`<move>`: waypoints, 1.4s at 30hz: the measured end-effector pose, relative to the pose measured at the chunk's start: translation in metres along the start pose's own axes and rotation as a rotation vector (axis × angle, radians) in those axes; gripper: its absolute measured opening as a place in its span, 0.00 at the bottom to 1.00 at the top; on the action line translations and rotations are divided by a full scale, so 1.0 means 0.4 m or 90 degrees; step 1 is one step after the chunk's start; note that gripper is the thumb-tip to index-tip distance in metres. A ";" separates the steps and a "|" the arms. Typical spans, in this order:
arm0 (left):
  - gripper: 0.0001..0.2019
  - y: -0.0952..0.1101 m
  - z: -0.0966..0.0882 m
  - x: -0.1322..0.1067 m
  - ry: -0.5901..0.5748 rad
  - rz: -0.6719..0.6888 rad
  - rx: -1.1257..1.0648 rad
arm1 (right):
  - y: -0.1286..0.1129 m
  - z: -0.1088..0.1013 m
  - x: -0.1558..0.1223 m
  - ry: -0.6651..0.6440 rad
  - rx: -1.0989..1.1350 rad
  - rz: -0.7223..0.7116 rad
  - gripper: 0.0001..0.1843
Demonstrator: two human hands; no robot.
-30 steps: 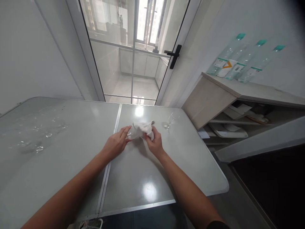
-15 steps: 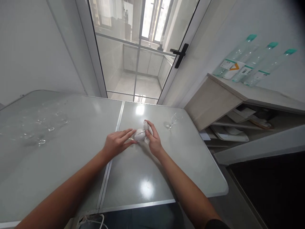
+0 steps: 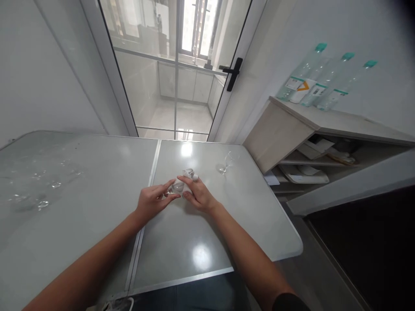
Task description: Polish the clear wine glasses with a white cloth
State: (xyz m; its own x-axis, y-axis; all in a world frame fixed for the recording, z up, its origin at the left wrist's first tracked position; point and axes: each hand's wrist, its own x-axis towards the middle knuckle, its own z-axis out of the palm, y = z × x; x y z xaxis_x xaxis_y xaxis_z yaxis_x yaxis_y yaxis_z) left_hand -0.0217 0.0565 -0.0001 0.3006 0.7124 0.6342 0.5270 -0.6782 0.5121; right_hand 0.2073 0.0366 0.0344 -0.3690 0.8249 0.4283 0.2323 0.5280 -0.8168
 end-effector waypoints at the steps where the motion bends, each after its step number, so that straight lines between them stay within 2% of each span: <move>1: 0.22 -0.003 0.001 -0.001 0.002 0.016 0.030 | 0.002 0.005 0.002 0.015 0.018 0.039 0.29; 4: 0.19 -0.010 0.007 -0.006 -0.004 0.058 0.091 | 0.001 0.017 0.007 0.033 0.095 0.157 0.28; 7: 0.19 -0.010 0.011 -0.006 -0.025 0.065 0.094 | -0.004 0.016 0.013 0.057 0.205 0.207 0.26; 11: 0.21 0.000 0.016 -0.002 -0.028 0.017 0.062 | -0.002 0.016 0.016 0.101 0.390 0.282 0.22; 14: 0.23 0.008 0.020 0.001 -0.038 -0.053 -0.004 | 0.003 0.030 0.015 0.147 0.411 0.300 0.22; 18: 0.26 0.016 0.013 0.012 -0.073 -0.164 -0.132 | 0.001 0.043 0.008 0.165 0.292 0.244 0.22; 21: 0.27 0.015 -0.003 0.027 -0.145 -0.284 -0.275 | -0.006 0.036 -0.003 0.151 0.134 0.152 0.21; 24: 0.28 0.010 -0.022 0.043 -0.250 -0.415 -0.427 | -0.006 0.023 -0.014 0.062 -0.011 0.051 0.19; 27: 0.30 0.007 -0.035 0.051 -0.322 -0.463 -0.515 | -0.002 0.015 -0.018 -0.034 -0.076 -0.025 0.17; 29: 0.30 0.007 -0.035 0.049 -0.313 -0.425 -0.495 | -0.001 0.018 -0.016 -0.030 -0.072 -0.026 0.17; 31: 0.28 0.004 -0.028 0.039 -0.246 -0.338 -0.383 | 0.001 0.027 -0.010 0.022 -0.012 0.031 0.17; 33: 0.26 -0.004 -0.020 0.026 -0.153 -0.220 -0.205 | 0.006 0.038 -0.002 0.081 0.116 0.140 0.18; 35: 0.24 -0.015 -0.014 0.015 -0.091 -0.102 -0.040 | 0.014 0.047 0.006 0.113 0.279 0.266 0.19; 38: 0.22 -0.029 -0.010 0.007 -0.082 0.017 0.090 | 0.029 0.057 0.014 0.140 0.423 0.380 0.22; 40: 0.21 -0.032 -0.007 0.006 -0.082 0.036 0.105 | 0.035 0.061 0.014 0.156 0.407 0.371 0.24; 42: 0.22 -0.034 -0.004 0.006 -0.070 -0.001 0.053 | 0.031 0.062 0.012 0.148 0.321 0.307 0.23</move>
State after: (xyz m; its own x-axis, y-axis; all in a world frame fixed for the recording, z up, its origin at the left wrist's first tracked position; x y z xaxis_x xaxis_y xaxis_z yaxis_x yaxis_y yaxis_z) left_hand -0.0293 0.0672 -0.0045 0.3822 0.7323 0.5636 0.5909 -0.6626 0.4602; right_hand 0.1861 0.0422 0.0166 -0.1167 0.9932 0.0015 -0.1426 -0.0152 -0.9897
